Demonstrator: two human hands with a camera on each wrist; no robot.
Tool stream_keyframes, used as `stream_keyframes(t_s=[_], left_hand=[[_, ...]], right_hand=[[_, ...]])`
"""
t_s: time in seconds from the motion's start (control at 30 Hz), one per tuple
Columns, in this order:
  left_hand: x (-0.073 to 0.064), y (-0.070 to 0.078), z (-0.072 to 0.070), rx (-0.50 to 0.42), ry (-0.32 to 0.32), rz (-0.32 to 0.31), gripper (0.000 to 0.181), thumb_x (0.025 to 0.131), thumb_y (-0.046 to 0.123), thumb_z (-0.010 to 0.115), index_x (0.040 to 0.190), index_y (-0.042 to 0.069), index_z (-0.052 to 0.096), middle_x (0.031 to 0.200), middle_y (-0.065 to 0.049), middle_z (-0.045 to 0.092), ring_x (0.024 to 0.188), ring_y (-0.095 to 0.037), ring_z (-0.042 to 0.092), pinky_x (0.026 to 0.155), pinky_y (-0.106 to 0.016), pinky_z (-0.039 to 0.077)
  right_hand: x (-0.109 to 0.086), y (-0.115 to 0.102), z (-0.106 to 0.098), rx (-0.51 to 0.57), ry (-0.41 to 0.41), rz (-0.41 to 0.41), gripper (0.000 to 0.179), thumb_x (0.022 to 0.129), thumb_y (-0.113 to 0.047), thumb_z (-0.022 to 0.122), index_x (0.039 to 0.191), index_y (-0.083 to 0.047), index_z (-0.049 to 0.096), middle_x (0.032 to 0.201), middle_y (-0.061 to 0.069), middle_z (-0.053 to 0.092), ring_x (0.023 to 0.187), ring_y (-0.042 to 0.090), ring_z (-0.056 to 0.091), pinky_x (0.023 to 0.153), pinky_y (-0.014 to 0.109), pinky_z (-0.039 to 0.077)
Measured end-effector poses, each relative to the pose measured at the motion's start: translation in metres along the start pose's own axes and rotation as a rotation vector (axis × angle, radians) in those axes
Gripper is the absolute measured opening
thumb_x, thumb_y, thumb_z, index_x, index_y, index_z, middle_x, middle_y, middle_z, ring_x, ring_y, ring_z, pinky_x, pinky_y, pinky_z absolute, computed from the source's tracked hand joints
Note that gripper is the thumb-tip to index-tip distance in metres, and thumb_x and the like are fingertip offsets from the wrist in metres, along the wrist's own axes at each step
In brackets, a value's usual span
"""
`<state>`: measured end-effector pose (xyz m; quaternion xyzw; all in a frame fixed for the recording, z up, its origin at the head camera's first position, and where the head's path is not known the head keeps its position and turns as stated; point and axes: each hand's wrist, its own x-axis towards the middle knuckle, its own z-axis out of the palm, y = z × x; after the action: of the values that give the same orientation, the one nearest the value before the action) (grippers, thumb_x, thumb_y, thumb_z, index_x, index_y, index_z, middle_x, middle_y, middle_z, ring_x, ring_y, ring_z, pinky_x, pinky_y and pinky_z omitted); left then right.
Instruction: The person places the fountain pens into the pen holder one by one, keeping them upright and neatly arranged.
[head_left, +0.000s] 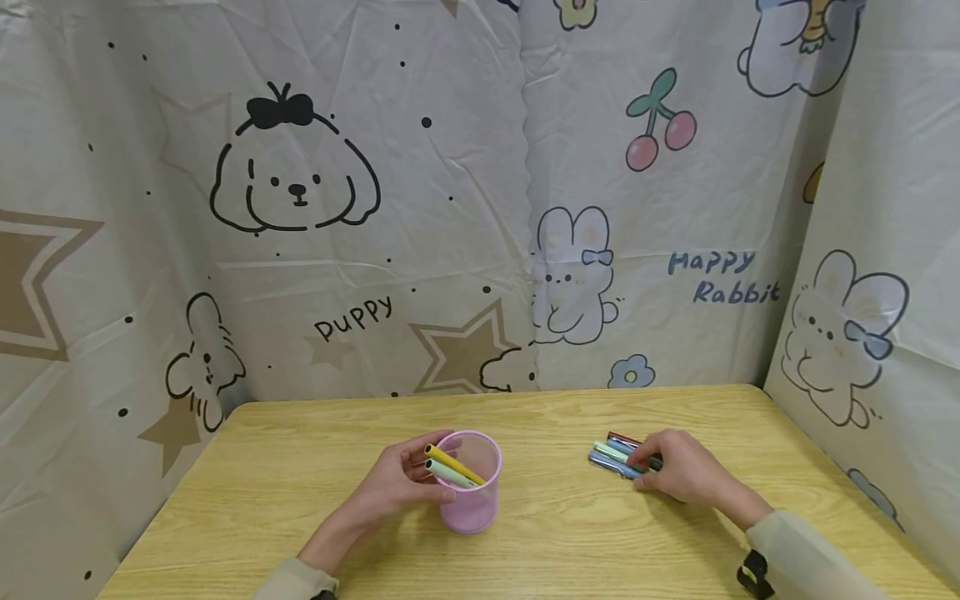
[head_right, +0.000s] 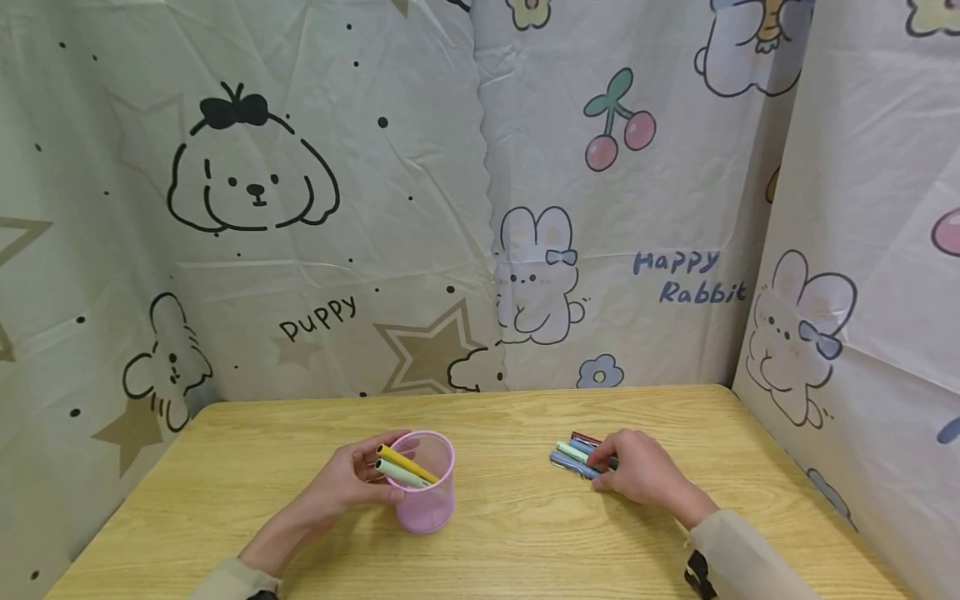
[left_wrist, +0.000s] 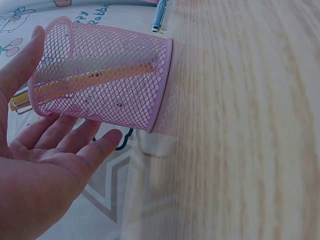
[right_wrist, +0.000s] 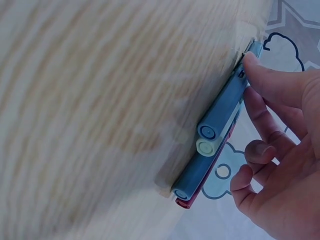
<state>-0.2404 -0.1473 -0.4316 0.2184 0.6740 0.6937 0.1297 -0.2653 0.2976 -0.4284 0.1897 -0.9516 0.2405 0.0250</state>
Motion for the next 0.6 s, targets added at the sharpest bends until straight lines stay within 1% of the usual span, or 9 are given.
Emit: stream_keyframes(t_s=[0.17, 0.43, 0.6], left_hand=[[0.0001, -0.0001, 0.0000, -0.005, -0.003, 0.000, 0.089, 0.083, -0.002, 0.088, 0.157, -0.008, 0.039, 0.154, -0.026, 0.050, 0.131, -0.032, 0.061, 0.104, -0.030, 0.052], [0.0002, 0.0008, -0.0003, -0.006, -0.001, -0.005, 0.089, 0.083, 0.001, 0.089, 0.157, -0.008, 0.040, 0.154, -0.026, 0.050, 0.127, -0.028, 0.063, 0.103, -0.030, 0.053], [0.0002, 0.0012, -0.0003, -0.001, 0.004, -0.011, 0.090, 0.082, 0.001, 0.090, 0.157, -0.008, 0.041, 0.154, -0.025, 0.051, 0.125, -0.027, 0.064, 0.102, -0.030, 0.053]], right_hand=[[0.0006, 0.0011, 0.0014, 0.009, -0.004, 0.004, 0.022, 0.076, -0.012, 0.096, 0.093, -0.015, 0.083, 0.090, -0.009, 0.073, 0.084, 0.014, 0.062, 0.077, 0.041, 0.054], [-0.0006, 0.0023, 0.0038, 0.056, -0.040, 0.010, 0.019, 0.079, -0.009, 0.093, 0.092, -0.017, 0.082, 0.086, -0.011, 0.069, 0.081, 0.015, 0.057, 0.073, 0.034, 0.048], [-0.0038, 0.0010, 0.0057, 0.086, -0.058, -0.002, 0.019, 0.080, -0.009, 0.092, 0.091, -0.019, 0.081, 0.085, -0.012, 0.068, 0.081, 0.015, 0.058, 0.076, 0.037, 0.051]])
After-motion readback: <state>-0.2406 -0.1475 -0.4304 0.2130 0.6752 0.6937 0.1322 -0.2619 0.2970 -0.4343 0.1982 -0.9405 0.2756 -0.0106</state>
